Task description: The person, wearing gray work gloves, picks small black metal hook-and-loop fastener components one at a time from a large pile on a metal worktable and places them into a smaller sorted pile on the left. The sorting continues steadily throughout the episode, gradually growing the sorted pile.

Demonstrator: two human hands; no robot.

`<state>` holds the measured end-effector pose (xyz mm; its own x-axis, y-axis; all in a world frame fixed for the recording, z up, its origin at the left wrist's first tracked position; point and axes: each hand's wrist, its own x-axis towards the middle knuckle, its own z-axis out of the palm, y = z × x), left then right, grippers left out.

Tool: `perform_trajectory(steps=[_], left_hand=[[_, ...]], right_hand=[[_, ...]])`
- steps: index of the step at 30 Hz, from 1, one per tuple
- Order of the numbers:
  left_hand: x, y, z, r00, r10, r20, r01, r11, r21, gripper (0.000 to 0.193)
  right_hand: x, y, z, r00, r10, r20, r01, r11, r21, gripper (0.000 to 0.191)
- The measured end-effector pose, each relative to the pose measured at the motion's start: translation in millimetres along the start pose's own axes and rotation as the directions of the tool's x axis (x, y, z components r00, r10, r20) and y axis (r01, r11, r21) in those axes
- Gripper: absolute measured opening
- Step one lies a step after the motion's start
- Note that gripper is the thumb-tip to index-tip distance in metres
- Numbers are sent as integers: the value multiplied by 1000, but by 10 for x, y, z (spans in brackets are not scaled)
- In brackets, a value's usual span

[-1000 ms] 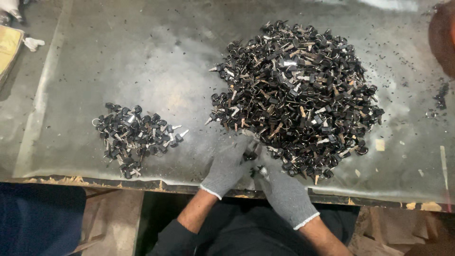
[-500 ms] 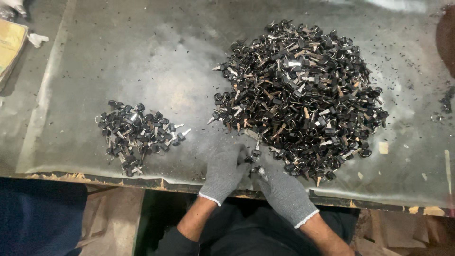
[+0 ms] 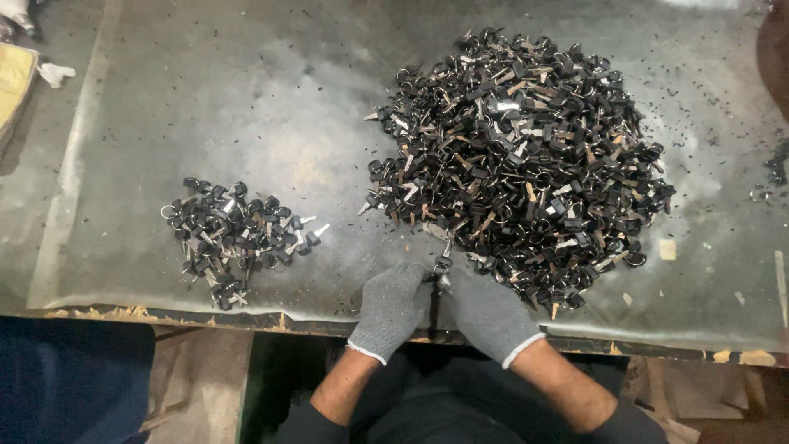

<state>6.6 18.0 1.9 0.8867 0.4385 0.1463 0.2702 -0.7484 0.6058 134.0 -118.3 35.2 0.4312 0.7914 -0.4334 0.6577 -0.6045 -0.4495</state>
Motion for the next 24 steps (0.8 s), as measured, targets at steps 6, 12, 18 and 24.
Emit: perform_trajectory(steps=[6, 12, 18, 24], left_hand=[[-19, -25, 39, 999, 38, -21, -39, 999, -37, 15], [-11, -18, 58, 994, 109, -16, -109, 994, -23, 16], [6, -33, 47, 996, 90, 18, -90, 996, -7, 18], [-52, 2, 72, 996, 84, -30, -85, 996, -32, 13]], right_hand=[[-70, 68, 118, 973, -123, -196, 107, 990, -88, 27], [-52, -114, 83, 982, 39, -184, -83, 967, -240, 55], [-13, -139, -230, 992, 63, 108, -72, 994, 82, 47], [-34, -190, -111, 986, -10, -164, -6, 995, -97, 21]])
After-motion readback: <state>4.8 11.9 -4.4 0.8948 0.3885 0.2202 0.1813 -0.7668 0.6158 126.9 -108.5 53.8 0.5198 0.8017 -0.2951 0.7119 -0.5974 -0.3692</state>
